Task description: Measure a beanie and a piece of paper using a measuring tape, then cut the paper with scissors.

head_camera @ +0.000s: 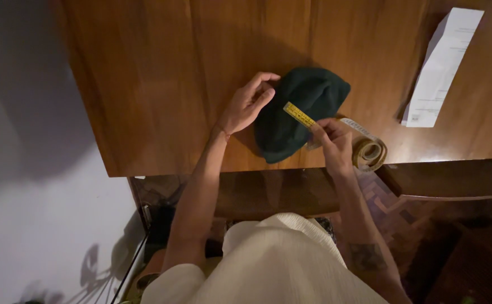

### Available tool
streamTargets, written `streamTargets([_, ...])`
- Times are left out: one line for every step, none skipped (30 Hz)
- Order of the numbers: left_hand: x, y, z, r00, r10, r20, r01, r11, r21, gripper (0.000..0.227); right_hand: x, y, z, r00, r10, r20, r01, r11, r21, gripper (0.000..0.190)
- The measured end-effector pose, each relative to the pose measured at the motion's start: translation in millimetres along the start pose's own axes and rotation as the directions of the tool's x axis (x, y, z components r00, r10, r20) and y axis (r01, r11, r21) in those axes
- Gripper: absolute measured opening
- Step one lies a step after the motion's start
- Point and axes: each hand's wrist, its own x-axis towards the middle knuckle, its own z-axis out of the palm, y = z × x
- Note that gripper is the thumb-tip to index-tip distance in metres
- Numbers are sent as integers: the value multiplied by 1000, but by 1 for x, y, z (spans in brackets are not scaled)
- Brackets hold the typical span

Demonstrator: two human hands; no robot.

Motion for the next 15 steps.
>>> streamTargets([1,3,1,1000,-1,3,1,1000,0,33,0,-3,2,1000,1,-3,-1,1000,1,16])
streamTargets([1,5,1,1000,-15,0,15,1000,3,33,-1,-5,3,1000,13,-3,-13,1000,1,17])
streamTargets([2,9,1,1000,-30,-6,30,1000,8,33,-1,-9,5,1000,25,-1,-25,1000,1,17])
streamTargets([1,10,2,999,-32,-4,32,999,9,33,-1,-7,5,1000,27,-2,-27,1000,3,17])
streamTargets([0,11,2,999,-40,-3,40,999,14,33,-1,-4,5,1000,31,0,-31,999,18,17])
streamTargets([-1,12,2,999,-47,-3,47,999,18,33,-1,-2,5,999,34,2,-34,999,33,17])
streamTargets([0,14,2,999,-49,0,49,999,18,33,0,-1,4,999,35,0,-35,999,34,17])
streamTargets([1,15,2,998,-66,5,66,998,15,33,0,-1,4,1000,31,4,-31,999,28,18])
streamTargets([1,17,3,997,-83,9,82,997,11,34,0,0,4,1000,25,9,-25,999,20,18])
streamTargets([0,16,3,997,-83,11,83,997,12,34,-1,-2,4,1000,25,7,-25,999,21,18])
streamTargets([0,16,3,997,-82,8,82,996,23,34,-1,-3,5,999,32,11,-32,999,15,18])
streamTargets([0,15,3,997,-81,6,81,996,35,35,0,-5,6,999,38,15,-38,999,9,19])
streamTargets([0,15,3,997,-81,4,81,996,36,35,0,-6,6,999,38,16,-38,999,9,19])
streamTargets([0,16,3,997,-73,1,73,996,60,36,0,-7,6,999,37,19,-37,999,0,19])
streamTargets([0,17,3,998,-65,0,65,994,85,37,-1,-8,6,999,36,21,-36,999,-9,20])
